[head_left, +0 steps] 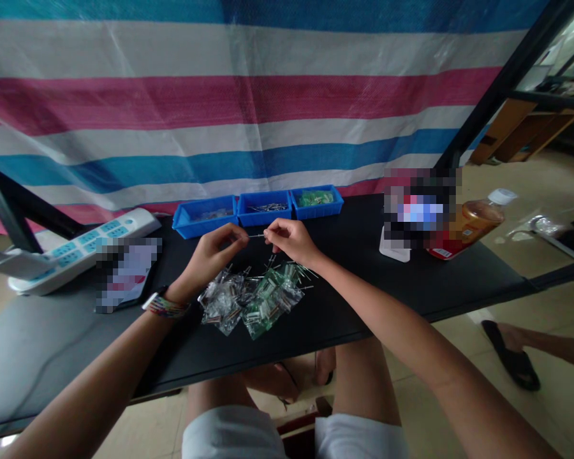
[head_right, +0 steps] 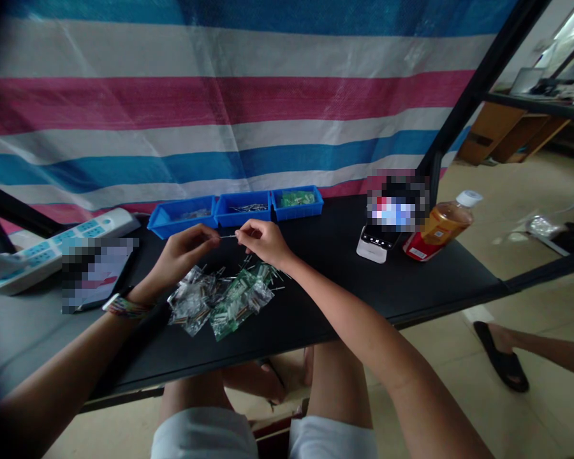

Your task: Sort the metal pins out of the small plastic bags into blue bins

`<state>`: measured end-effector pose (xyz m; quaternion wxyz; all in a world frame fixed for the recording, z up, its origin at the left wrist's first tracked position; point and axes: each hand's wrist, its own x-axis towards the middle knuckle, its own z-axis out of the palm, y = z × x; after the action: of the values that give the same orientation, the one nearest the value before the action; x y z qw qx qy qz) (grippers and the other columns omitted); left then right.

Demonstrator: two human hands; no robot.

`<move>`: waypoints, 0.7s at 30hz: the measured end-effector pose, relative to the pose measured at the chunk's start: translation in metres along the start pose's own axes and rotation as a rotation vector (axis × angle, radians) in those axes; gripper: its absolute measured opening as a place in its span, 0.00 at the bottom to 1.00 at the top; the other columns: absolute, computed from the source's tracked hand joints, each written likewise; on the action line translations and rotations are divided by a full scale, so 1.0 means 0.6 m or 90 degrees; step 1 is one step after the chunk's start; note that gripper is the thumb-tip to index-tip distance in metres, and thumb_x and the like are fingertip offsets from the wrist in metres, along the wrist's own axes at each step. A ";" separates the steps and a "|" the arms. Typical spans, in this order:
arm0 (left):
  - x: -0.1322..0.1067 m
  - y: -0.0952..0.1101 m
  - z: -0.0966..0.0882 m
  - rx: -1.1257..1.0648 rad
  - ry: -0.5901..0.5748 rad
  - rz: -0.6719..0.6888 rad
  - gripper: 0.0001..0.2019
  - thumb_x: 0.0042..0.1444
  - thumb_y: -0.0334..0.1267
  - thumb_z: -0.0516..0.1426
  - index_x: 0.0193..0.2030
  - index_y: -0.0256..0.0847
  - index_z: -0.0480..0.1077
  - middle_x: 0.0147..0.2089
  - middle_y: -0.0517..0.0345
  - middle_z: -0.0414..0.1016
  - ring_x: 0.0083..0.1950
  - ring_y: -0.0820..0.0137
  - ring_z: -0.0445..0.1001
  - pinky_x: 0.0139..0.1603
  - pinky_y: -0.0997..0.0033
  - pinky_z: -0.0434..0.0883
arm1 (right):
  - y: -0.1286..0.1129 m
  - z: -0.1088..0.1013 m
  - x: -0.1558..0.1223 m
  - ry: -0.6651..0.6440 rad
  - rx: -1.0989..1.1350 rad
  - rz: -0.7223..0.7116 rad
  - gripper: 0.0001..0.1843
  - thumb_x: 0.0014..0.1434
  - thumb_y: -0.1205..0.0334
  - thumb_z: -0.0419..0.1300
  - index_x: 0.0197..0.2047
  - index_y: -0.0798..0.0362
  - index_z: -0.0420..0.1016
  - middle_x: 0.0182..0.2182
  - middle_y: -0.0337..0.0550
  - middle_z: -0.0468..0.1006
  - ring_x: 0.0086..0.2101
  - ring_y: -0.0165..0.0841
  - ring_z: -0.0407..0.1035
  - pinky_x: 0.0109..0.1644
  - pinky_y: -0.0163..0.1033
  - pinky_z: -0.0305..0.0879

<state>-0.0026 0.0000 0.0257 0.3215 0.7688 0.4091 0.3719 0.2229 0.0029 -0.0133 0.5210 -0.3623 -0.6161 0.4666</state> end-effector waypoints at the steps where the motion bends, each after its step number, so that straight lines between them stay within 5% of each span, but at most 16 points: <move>1: 0.000 0.000 0.000 0.007 -0.001 0.001 0.20 0.63 0.58 0.63 0.39 0.40 0.76 0.40 0.52 0.81 0.42 0.62 0.78 0.45 0.66 0.73 | 0.000 0.000 0.000 -0.002 0.004 0.001 0.24 0.60 0.39 0.70 0.34 0.53 0.76 0.31 0.39 0.81 0.25 0.27 0.72 0.29 0.32 0.70; 11: 0.003 -0.009 0.002 0.036 -0.006 0.013 0.19 0.66 0.56 0.60 0.38 0.40 0.77 0.38 0.53 0.82 0.41 0.61 0.78 0.45 0.65 0.72 | -0.005 -0.001 0.005 0.002 0.083 0.041 0.13 0.52 0.56 0.72 0.35 0.52 0.76 0.30 0.36 0.78 0.24 0.27 0.72 0.28 0.33 0.72; 18: 0.004 -0.017 0.005 0.040 -0.017 0.020 0.21 0.69 0.56 0.58 0.38 0.40 0.78 0.38 0.52 0.82 0.42 0.61 0.79 0.47 0.64 0.73 | -0.006 -0.006 0.007 0.011 0.072 0.032 0.14 0.52 0.55 0.72 0.35 0.52 0.75 0.29 0.35 0.77 0.24 0.27 0.72 0.28 0.33 0.71; 21: 0.005 -0.020 0.004 0.041 -0.023 0.020 0.22 0.71 0.57 0.56 0.39 0.40 0.78 0.39 0.51 0.83 0.43 0.61 0.80 0.47 0.64 0.73 | -0.001 -0.014 0.016 0.084 0.039 -0.001 0.14 0.54 0.53 0.72 0.35 0.52 0.75 0.29 0.36 0.78 0.24 0.27 0.72 0.28 0.33 0.71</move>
<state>-0.0042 0.0074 0.0157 0.2979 0.7915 0.4029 0.3498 0.2296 0.0135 -0.0098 0.5716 -0.3755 -0.5662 0.4601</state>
